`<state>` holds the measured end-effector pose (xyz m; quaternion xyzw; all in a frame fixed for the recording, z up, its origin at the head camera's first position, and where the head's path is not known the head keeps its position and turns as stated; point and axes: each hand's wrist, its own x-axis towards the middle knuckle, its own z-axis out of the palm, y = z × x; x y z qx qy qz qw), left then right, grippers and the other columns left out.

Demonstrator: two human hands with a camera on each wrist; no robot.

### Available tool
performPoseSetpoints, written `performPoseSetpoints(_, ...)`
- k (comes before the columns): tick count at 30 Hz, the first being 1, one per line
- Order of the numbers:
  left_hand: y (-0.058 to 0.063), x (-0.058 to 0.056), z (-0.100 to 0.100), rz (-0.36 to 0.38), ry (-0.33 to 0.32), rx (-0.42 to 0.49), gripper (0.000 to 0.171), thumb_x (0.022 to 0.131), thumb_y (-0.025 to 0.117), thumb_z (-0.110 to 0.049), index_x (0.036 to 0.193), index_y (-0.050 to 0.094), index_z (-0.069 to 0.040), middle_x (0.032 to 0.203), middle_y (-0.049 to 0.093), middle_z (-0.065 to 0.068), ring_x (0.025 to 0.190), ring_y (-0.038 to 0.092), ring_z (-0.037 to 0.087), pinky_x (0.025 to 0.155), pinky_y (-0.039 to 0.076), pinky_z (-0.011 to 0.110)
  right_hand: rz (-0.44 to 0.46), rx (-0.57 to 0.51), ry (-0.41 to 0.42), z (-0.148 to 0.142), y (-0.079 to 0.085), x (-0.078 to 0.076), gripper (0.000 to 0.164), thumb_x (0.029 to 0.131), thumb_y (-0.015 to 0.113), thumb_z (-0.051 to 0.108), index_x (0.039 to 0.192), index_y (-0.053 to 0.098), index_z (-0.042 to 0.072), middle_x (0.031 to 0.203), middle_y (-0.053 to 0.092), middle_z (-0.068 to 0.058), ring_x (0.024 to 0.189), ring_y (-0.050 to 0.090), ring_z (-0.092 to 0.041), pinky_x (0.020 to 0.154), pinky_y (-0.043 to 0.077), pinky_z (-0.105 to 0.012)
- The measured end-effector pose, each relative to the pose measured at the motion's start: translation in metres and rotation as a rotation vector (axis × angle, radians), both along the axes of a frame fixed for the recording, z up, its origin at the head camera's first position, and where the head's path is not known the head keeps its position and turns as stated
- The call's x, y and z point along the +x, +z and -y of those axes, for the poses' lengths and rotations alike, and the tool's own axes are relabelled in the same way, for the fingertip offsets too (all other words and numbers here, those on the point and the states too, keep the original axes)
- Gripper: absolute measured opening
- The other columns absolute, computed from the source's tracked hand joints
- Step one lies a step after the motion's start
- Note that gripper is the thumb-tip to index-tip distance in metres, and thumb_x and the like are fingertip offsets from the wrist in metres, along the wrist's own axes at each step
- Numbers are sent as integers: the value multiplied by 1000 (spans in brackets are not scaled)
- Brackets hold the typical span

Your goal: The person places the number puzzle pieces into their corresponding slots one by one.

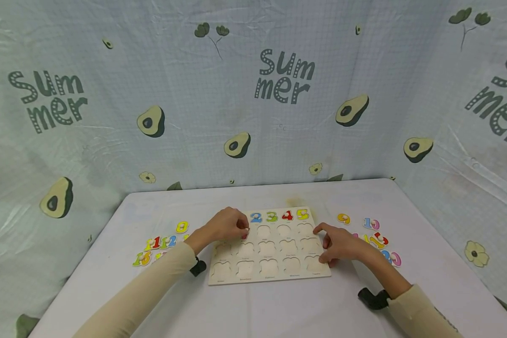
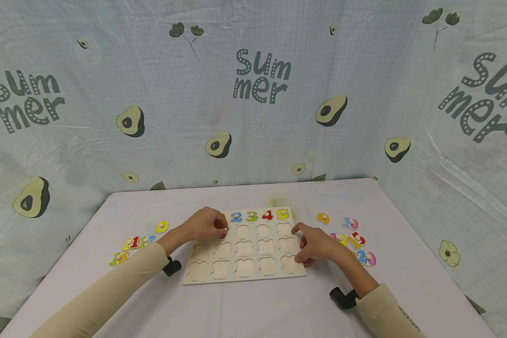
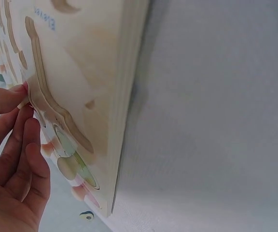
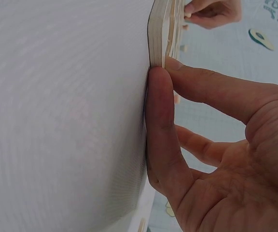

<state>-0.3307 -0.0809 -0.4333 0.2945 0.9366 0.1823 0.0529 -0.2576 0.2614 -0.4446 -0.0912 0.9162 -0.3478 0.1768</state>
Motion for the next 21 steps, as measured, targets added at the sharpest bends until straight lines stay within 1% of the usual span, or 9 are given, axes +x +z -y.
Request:
performPoseSetpoints(5,-1,-1,0,-11,-5,-12,8,85,72,-24,77,71,-22,69,63,-13,67,54,5,66,46,25,0,3,1,0,-1,-1,66,72,81,12,129,48,13,84,53,-7,61,59,-18,61,48,-31)
performPoseSetpoints(11,-2,0,0,-27,-8,10,8,84,73,-23,77,72,-22,69,65,-14,67,56,3,66,47,25,2,6,-2,0,0,-1,66,72,81,13,129,48,14,84,53,-7,61,58,-18,61,48,-30)
performPoseSetpoints(17,-2,-1,-1,-7,11,6,7,83,74,-23,77,72,-22,69,64,-13,67,56,4,66,46,25,0,5,-3,0,1,0,66,72,82,12,129,48,13,84,53,-7,61,58,-18,61,49,-30)
performPoseSetpoints(21,-1,-2,-1,-3,8,-10,6,83,74,-22,78,73,-21,70,64,-12,67,55,5,65,46,24,1,3,-4,1,2,1,66,72,82,13,129,48,13,84,53,-7,61,58,-18,61,50,-30)
